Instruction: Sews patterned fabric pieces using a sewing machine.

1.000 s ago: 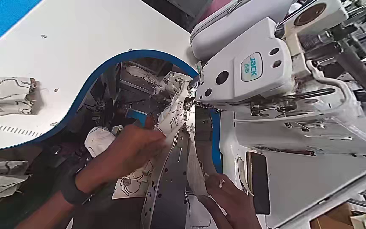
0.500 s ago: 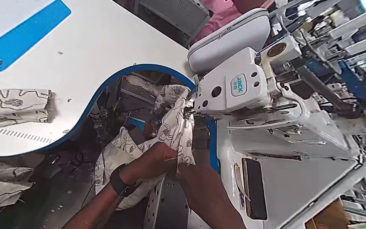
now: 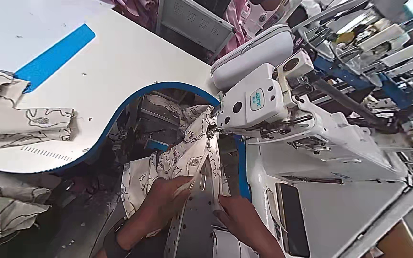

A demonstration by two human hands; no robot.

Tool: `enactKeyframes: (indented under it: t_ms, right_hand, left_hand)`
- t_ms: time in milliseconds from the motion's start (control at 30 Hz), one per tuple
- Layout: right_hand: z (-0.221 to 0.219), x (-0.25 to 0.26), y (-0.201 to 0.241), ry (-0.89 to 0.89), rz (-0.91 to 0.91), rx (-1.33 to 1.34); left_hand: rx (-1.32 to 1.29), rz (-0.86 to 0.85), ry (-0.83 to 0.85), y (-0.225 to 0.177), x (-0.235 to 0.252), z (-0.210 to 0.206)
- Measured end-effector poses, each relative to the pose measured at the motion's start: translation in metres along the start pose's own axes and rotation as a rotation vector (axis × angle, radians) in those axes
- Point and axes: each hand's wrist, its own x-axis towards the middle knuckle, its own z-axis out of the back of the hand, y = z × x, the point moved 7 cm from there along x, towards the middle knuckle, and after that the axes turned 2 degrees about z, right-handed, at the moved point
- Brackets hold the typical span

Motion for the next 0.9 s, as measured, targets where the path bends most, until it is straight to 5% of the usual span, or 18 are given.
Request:
enactKeyframes:
  t_ms: [100, 233, 333, 433, 533, 900]
  right_hand:
    - [-0.035, 0.027, -0.029, 0.155, 0.027, 0.055]
    - [0.027, -0.074, 0.01, -0.335, 0.436, -0.17]
    - [0.023, -0.126, 0.073, -0.406, 0.629, -0.18]
    - [-0.013, -0.093, 0.1, -0.434, 0.513, -0.228]
    - [-0.004, -0.087, 0.101, -0.369, 0.351, -0.272]
    - [0.02, -0.063, 0.108, -0.405, 0.301, -0.319]
  left_hand:
    - [-0.016, -0.001, 0.049, 0.001, -0.002, -0.002]
    - [0.054, -0.166, -0.028, -0.025, -0.009, -0.013]
    - [0.096, -0.211, -0.122, -0.021, -0.015, -0.026]
    - [0.146, -0.25, -0.198, -0.023, 0.003, -0.029]
    - [0.153, -0.221, -0.105, -0.026, 0.017, -0.027]
    - [0.209, -0.181, 0.17, -0.028, 0.01, -0.019]
